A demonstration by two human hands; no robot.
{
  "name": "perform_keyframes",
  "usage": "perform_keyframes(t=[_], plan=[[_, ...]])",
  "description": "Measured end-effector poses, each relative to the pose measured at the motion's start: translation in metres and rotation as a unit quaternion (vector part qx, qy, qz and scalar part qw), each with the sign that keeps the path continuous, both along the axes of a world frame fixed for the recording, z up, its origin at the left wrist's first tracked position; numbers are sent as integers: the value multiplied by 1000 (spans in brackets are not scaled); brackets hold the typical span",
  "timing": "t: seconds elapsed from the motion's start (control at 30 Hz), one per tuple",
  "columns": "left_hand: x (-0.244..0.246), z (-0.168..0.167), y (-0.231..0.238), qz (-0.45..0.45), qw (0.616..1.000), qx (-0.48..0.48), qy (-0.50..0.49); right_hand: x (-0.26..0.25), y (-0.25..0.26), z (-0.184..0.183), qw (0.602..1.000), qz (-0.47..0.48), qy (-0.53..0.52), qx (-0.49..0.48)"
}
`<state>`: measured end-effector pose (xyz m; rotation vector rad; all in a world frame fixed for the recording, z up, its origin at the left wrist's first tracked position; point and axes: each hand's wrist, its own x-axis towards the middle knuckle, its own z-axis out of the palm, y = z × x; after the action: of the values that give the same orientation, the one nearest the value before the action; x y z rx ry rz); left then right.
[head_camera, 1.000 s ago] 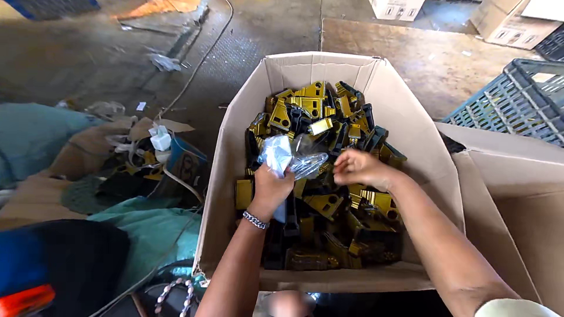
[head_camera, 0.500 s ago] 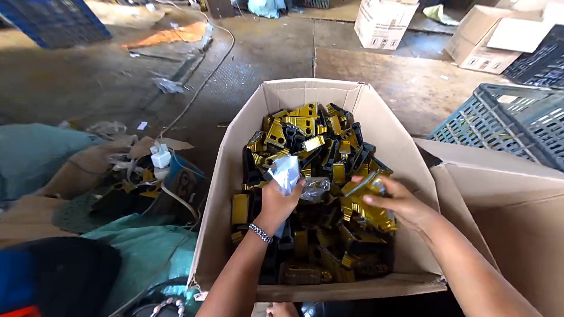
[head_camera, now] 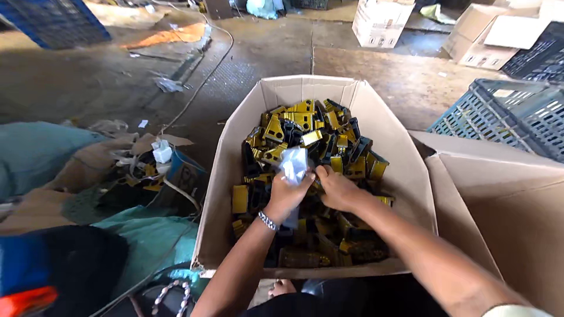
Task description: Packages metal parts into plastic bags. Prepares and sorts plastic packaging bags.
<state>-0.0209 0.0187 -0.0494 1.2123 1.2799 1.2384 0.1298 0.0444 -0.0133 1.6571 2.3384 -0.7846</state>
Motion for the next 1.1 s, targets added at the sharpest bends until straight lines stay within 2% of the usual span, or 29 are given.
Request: perform_keyframes(t=[0.07, 0.13, 0.2, 0.3, 0.4, 0.47, 0.6, 0.63, 0.67, 0.7, 0.73, 0.77, 0.8, 0.83, 0.87, 0.9, 0.93, 0.97, 1.0, 1.03, 1.1], plan=[[-3, -1, 1, -10, 1000, 0, -5, 2, 2, 4, 998, 60, -22, 14], [1, -2, -2, -24, 1000, -6, -4, 12, 5, 1, 998, 66, -3, 20], [7, -6, 1, -41, 997, 18, 59, 17, 13, -4, 999, -19, 40, 16], [12, -12, 9, -35, 981, 77, 172, 17, 24, -10, 979, -146, 130, -52], [-4, -17, 17, 31, 977, 123, 171, 26, 15, -10, 913, -213, 326, -126], [-6, -20, 14, 43, 981, 149, 113, 26, 5, -12, 858, -272, 424, -101], [28, -4, -13, -90, 986, 137, -6, 24, 2, -23, 781, -362, 505, -57], [25, 2, -12, -87, 988, 121, -33, 32, 0, -21, 745, -376, 549, -58], [16, 5, -6, -69, 990, 102, -66, 47, -5, -19, 681, -376, 625, -61], [5, 5, 1, -53, 990, 81, -101, 65, -10, -19, 592, -349, 724, -57], [-5, 4, 7, -40, 989, 53, -135, 82, -11, -21, 482, -281, 828, -60], [-11, 5, 11, -33, 987, 20, -157, 94, -7, -22, 384, -174, 904, -74], [-12, 5, 11, -38, 986, -5, -160, 99, 0, -20, 345, -96, 931, -75], [-9, 4, 8, -56, 990, -18, -130, 95, 5, -17, 374, -104, 920, -50], [-3, 0, 4, -82, 994, -9, -70, 82, 7, -14, 471, -192, 861, -10], [4, -5, 0, -103, 994, 24, 15, 63, 7, -11, 613, -240, 752, 9], [12, -10, -4, -113, 986, 75, 98, 36, 4, -7, 751, -232, 617, 23], [18, -15, -8, -113, 973, 136, 149, 7, -1, -4, 857, -172, 482, 59], [22, -19, -14, -114, 965, 171, 161, -13, -7, -2, 918, -97, 366, 116], [24, -22, -17, -88, 958, 215, 170, -22, -7, -3, 935, -49, 311, 162], [24, -21, -13, -28, 931, 284, 226, -20, 5, -9, 940, -48, 308, 139]])
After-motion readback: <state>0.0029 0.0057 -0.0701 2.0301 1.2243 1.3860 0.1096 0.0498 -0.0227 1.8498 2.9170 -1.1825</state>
